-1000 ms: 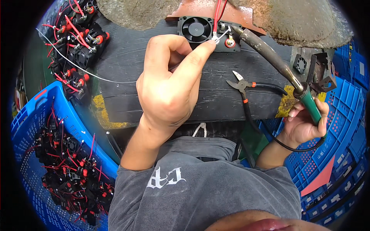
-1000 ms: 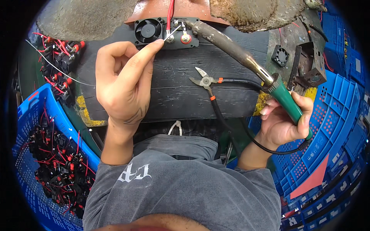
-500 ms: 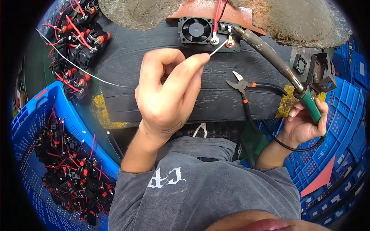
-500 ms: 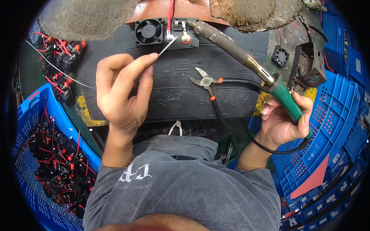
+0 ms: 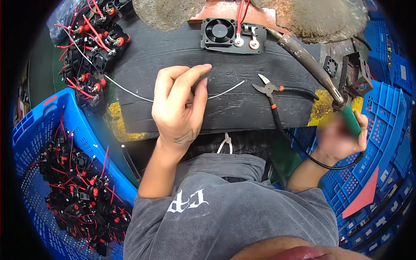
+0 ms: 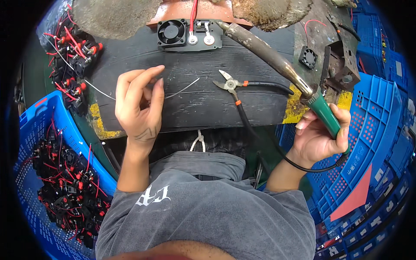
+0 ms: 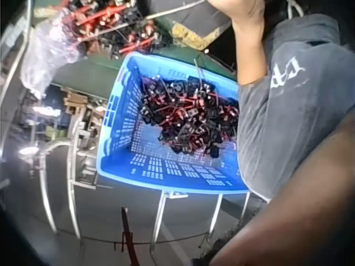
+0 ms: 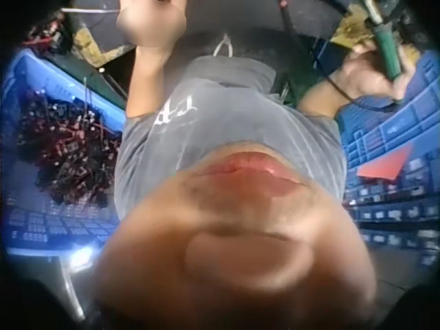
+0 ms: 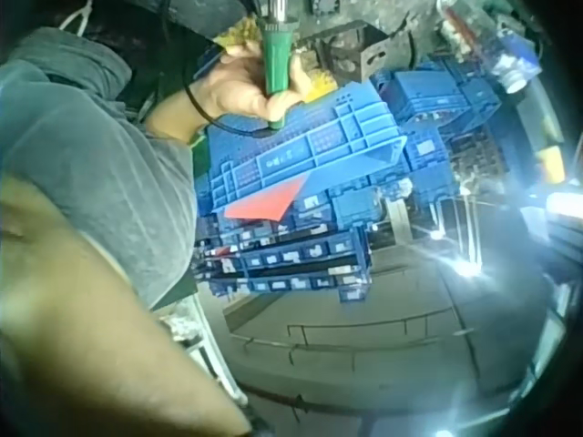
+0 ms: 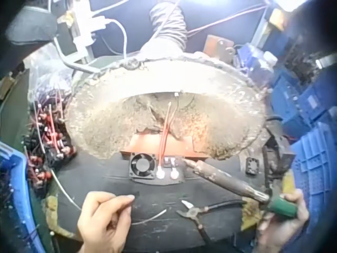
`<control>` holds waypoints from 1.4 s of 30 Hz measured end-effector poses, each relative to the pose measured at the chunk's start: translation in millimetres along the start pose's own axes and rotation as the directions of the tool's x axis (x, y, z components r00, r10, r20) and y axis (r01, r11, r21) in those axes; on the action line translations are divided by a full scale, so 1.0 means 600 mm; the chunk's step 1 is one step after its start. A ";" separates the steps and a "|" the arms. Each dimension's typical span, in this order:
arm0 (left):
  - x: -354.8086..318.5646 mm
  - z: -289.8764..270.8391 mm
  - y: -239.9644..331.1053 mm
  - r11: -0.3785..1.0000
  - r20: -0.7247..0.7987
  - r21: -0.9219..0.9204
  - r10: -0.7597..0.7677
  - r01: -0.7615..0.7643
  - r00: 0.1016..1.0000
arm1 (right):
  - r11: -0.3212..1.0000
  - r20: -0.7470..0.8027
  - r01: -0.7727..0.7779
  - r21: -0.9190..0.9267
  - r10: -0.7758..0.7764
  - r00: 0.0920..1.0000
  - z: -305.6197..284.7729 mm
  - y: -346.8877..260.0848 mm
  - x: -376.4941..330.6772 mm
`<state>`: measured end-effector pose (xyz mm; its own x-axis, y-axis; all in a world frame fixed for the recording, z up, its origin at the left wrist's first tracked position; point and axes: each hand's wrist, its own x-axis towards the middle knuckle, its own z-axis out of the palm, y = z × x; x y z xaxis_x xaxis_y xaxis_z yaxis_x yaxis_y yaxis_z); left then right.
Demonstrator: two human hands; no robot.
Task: Soldering wires onto small electronic cooling fans at a factory workbench.
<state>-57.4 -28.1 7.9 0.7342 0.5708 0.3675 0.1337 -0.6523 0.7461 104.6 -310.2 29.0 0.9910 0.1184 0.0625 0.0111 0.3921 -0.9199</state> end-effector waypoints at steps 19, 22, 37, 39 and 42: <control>-0.003 -0.001 -0.021 0.959 -0.008 -0.237 -0.159 0.153 0.987 | 0.975 -0.265 0.168 -0.145 -0.202 0.943 -0.193 -0.202 -0.111; -0.002 -0.003 -0.024 0.945 0.018 -0.279 -0.171 0.169 0.985 | 0.940 -0.511 0.136 -0.313 -0.287 0.810 -0.190 -0.202 -0.136; -0.011 -0.002 -0.036 0.940 0.019 -0.315 -0.134 0.133 0.991 | 0.971 -0.562 0.048 -0.233 -0.175 0.809 -0.224 -0.075 -0.113; -0.011 -0.005 -0.031 0.940 0.021 -0.301 -0.165 0.163 0.986 | 0.976 -0.541 0.055 -0.212 -0.164 0.825 -0.229 -0.065 -0.112; -0.012 -0.001 -0.034 0.929 0.024 -0.334 -0.158 0.157 0.987 | 0.984 -0.566 0.039 -0.173 -0.132 0.814 -0.227 -0.054 -0.118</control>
<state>-65.8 -18.5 -9.5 0.7199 0.6542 0.2317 0.0168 -0.3501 0.9366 52.2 -455.4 1.4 0.8805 -0.4716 -0.0474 0.0725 0.2328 -0.9698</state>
